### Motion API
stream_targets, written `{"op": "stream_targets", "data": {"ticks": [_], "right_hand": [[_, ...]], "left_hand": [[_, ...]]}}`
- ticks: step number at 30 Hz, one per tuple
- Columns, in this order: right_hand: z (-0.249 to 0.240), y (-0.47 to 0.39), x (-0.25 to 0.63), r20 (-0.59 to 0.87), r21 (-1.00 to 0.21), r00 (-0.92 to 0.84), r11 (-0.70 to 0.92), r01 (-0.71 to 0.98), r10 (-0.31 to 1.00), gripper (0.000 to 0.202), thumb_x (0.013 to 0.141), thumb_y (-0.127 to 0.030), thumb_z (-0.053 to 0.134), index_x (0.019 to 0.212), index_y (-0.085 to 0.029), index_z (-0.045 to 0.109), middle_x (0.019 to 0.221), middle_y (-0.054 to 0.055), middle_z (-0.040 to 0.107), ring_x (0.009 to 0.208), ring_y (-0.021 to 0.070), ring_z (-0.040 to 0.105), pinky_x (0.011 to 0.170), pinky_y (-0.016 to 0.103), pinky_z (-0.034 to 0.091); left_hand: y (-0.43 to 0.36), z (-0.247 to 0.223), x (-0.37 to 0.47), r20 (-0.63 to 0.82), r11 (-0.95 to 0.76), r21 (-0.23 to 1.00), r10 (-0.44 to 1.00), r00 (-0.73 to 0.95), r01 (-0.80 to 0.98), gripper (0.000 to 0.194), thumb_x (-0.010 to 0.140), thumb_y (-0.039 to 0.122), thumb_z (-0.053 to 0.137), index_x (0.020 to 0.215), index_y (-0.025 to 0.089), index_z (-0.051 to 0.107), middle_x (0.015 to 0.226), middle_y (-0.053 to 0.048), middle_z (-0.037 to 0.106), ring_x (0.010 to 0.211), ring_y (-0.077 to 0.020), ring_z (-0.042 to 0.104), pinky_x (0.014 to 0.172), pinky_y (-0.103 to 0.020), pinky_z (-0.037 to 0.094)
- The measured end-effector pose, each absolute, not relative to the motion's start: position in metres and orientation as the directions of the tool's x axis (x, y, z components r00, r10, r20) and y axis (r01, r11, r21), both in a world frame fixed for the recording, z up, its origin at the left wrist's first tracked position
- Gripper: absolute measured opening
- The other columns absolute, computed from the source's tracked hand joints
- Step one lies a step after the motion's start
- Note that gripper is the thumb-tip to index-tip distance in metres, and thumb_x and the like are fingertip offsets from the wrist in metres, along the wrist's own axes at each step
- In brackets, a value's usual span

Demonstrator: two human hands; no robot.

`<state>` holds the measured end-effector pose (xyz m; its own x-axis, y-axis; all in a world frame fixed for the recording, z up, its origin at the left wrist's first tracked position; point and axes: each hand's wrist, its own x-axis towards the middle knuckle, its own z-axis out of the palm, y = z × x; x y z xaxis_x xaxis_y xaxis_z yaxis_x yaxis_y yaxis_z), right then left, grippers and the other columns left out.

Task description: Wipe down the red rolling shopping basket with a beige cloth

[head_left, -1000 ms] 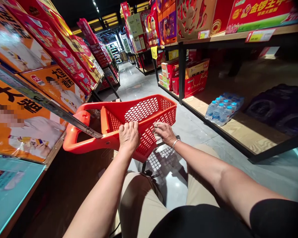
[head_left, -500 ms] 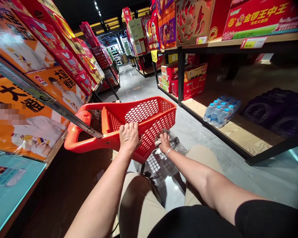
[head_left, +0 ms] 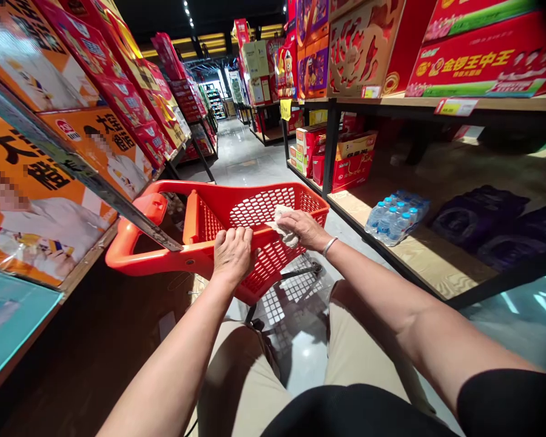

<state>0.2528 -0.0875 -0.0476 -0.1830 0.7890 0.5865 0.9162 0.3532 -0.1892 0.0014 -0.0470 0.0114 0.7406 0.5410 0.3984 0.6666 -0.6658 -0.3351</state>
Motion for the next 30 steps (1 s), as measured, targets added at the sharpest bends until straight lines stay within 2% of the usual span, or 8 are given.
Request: {"op": "stream_targets", "data": {"ticks": [4, 10, 14, 18, 22, 24, 27, 30], "right_hand": [[-0.046, -0.1, 0.309, 0.519, -0.216, -0.128, 0.275, 0.937, 0.845, 0.032, 0.087, -0.025, 0.072, 0.119, -0.024, 0.07, 0.127, 0.008, 0.066, 0.112, 0.0227, 0.058, 0.095, 0.034, 0.043], [-0.041, -0.115, 0.365, 0.397, -0.337, 0.121, 0.022, 0.941, 0.91, 0.038, 0.077, -0.012, 0.069, 0.115, -0.017, 0.068, 0.118, 0.011, 0.067, 0.1, 0.0211, 0.061, 0.086, 0.029, 0.045], [-0.029, -0.102, 0.31, 0.42, -0.376, 0.025, 0.148, 0.915, 0.907, 0.036, 0.077, -0.015, 0.071, 0.112, -0.017, 0.067, 0.11, 0.008, 0.068, 0.097, 0.0205, 0.061, 0.084, 0.029, 0.044], [-0.019, -0.085, 0.24, 0.511, -0.265, -0.194, 0.368, 0.891, 0.838, 0.03, 0.086, -0.014, 0.063, 0.115, -0.019, 0.067, 0.11, 0.007, 0.068, 0.098, 0.0194, 0.059, 0.085, 0.03, 0.042], [-0.031, -0.085, 0.24, 0.543, -0.197, -0.217, 0.375, 0.906, 0.811, 0.031, 0.093, -0.022, 0.061, 0.123, -0.022, 0.066, 0.122, 0.009, 0.066, 0.105, 0.0222, 0.057, 0.086, 0.033, 0.042], [-0.044, -0.094, 0.264, 0.549, -0.212, -0.164, 0.327, 0.921, 0.82, 0.033, 0.092, -0.024, 0.064, 0.125, -0.023, 0.066, 0.127, 0.009, 0.065, 0.111, 0.0239, 0.056, 0.09, 0.035, 0.043], [-0.061, -0.11, 0.298, 0.59, -0.278, 0.052, 0.142, 0.95, 0.806, 0.034, 0.087, -0.02, 0.066, 0.121, -0.023, 0.068, 0.125, 0.01, 0.065, 0.117, 0.0276, 0.052, 0.099, 0.042, 0.041], [-0.076, -0.115, 0.303, 0.684, -0.336, 0.245, -0.001, 0.942, 0.688, 0.039, 0.085, -0.014, 0.059, 0.122, -0.023, 0.067, 0.127, 0.012, 0.061, 0.121, 0.0306, 0.044, 0.107, 0.049, 0.038]], "left_hand": [[-0.049, 0.012, 0.0, 0.393, -0.694, -0.296, 0.538, 0.746, 0.656, 0.036, 0.088, 0.039, 0.057, 0.115, 0.017, 0.064, 0.105, -0.016, 0.066, 0.102, -0.0355, 0.056, 0.1, -0.05, 0.035], [-0.049, 0.012, 0.001, 0.413, -0.684, -0.318, 0.524, 0.745, 0.657, 0.033, 0.09, 0.04, 0.053, 0.113, 0.018, 0.064, 0.104, -0.015, 0.066, 0.101, -0.0341, 0.056, 0.101, -0.05, 0.034], [-0.043, 0.013, 0.002, 0.402, -0.696, -0.309, 0.521, 0.753, 0.647, 0.033, 0.088, 0.037, 0.053, 0.112, 0.018, 0.064, 0.105, -0.015, 0.067, 0.102, -0.034, 0.057, 0.104, -0.052, 0.033], [-0.029, 0.011, -0.002, 0.406, -0.695, -0.328, 0.508, 0.76, 0.64, 0.031, 0.087, 0.038, 0.056, 0.111, 0.02, 0.064, 0.106, -0.015, 0.068, 0.104, -0.0338, 0.057, 0.105, -0.052, 0.032], [-0.012, 0.01, -0.014, 0.389, -0.67, -0.349, 0.532, 0.752, 0.655, 0.032, 0.089, 0.043, 0.055, 0.11, 0.02, 0.063, 0.107, -0.013, 0.067, 0.104, -0.0324, 0.057, 0.104, -0.05, 0.032], [-0.006, 0.01, -0.019, 0.372, -0.654, -0.352, 0.559, 0.741, 0.67, 0.035, 0.09, 0.048, 0.054, 0.109, 0.019, 0.063, 0.107, -0.013, 0.066, 0.105, -0.0321, 0.056, 0.104, -0.049, 0.033], [-0.002, 0.011, -0.019, 0.366, -0.617, -0.337, 0.61, 0.702, 0.711, 0.039, 0.09, 0.053, 0.055, 0.109, 0.02, 0.064, 0.107, -0.013, 0.066, 0.107, -0.0323, 0.055, 0.106, -0.05, 0.031], [-0.004, 0.009, -0.007, 0.332, -0.653, -0.301, 0.612, 0.718, 0.695, 0.046, 0.089, 0.051, 0.058, 0.126, 0.024, 0.061, 0.115, -0.011, 0.067, 0.111, -0.0322, 0.055, 0.108, -0.055, 0.025]]}}
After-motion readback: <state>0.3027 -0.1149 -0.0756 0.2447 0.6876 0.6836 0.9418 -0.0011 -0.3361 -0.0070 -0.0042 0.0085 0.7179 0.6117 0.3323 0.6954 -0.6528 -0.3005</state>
